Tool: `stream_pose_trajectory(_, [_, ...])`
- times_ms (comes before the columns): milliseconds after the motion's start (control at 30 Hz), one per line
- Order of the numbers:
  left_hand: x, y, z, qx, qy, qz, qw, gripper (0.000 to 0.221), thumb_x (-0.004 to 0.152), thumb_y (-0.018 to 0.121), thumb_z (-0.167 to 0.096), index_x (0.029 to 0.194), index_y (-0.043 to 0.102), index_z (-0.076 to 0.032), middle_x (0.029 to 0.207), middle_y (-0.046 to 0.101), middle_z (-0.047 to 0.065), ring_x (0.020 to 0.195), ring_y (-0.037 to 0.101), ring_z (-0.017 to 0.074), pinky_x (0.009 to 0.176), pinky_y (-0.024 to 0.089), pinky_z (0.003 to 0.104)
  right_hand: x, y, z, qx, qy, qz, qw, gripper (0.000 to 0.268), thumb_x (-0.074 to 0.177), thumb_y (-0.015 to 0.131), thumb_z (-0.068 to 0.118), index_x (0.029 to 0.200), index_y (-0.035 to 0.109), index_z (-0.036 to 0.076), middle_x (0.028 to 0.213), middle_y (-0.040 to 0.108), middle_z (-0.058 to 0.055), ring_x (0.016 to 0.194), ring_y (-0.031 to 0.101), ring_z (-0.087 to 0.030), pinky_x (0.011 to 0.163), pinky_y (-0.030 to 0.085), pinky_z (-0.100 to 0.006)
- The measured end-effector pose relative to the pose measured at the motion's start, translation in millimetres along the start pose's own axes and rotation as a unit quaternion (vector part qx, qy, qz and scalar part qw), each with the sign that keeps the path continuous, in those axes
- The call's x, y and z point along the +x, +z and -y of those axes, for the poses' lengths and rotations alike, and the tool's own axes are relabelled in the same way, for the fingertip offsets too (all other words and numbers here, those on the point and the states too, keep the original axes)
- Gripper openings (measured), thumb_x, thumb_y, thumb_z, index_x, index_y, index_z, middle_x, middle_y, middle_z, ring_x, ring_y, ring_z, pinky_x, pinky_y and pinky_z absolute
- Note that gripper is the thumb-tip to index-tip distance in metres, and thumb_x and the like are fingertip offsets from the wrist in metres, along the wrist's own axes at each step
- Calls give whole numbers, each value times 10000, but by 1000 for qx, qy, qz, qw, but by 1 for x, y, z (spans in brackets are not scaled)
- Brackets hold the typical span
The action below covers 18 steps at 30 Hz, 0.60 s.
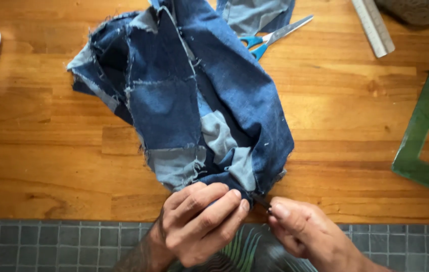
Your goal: Trimming loose threads and excess fabric from a denim garment using thread snips
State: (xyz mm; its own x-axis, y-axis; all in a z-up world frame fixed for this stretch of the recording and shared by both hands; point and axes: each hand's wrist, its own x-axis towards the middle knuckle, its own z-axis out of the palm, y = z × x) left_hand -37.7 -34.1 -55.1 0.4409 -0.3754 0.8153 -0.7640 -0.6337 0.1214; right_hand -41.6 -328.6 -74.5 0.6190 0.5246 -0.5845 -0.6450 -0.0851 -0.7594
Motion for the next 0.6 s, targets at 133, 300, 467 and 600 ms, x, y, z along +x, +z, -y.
stream_pose_trajectory(133, [1,0,1,12,0,-12,1000,152,1156,718,-59,1124,867,-69,1164,812,78,944,831,199,741,634,319,1,1,-1,-9,11,-5,1000,510,1209,626,441,863,553,73,649,430,-20,549,339,-128,488,211,-348])
stream_pose_trajectory(300, [1,1,4,12,2,-20,1000,148,1155,725,-67,1112,867,-78,1154,817,76,939,820,202,751,646,318,0,-3,-4,37,82,-32,995,445,1194,707,420,931,525,110,765,455,-26,592,345,-110,495,189,-306])
stream_pose_trajectory(467, [-1,0,1,11,-3,-11,1000,141,1157,729,-68,1139,868,-75,1170,816,75,957,828,204,766,649,323,1,-1,-6,43,43,3,998,462,1201,693,412,918,491,108,749,401,-12,584,329,-107,489,186,-311])
stream_pose_trajectory(600, [6,-2,4,7,14,-25,1000,197,1169,687,-58,1096,870,-58,1131,821,84,922,825,201,757,644,310,2,3,-1,8,-1,-4,1000,502,1189,667,433,865,572,62,644,435,-26,539,334,-121,474,214,-331])
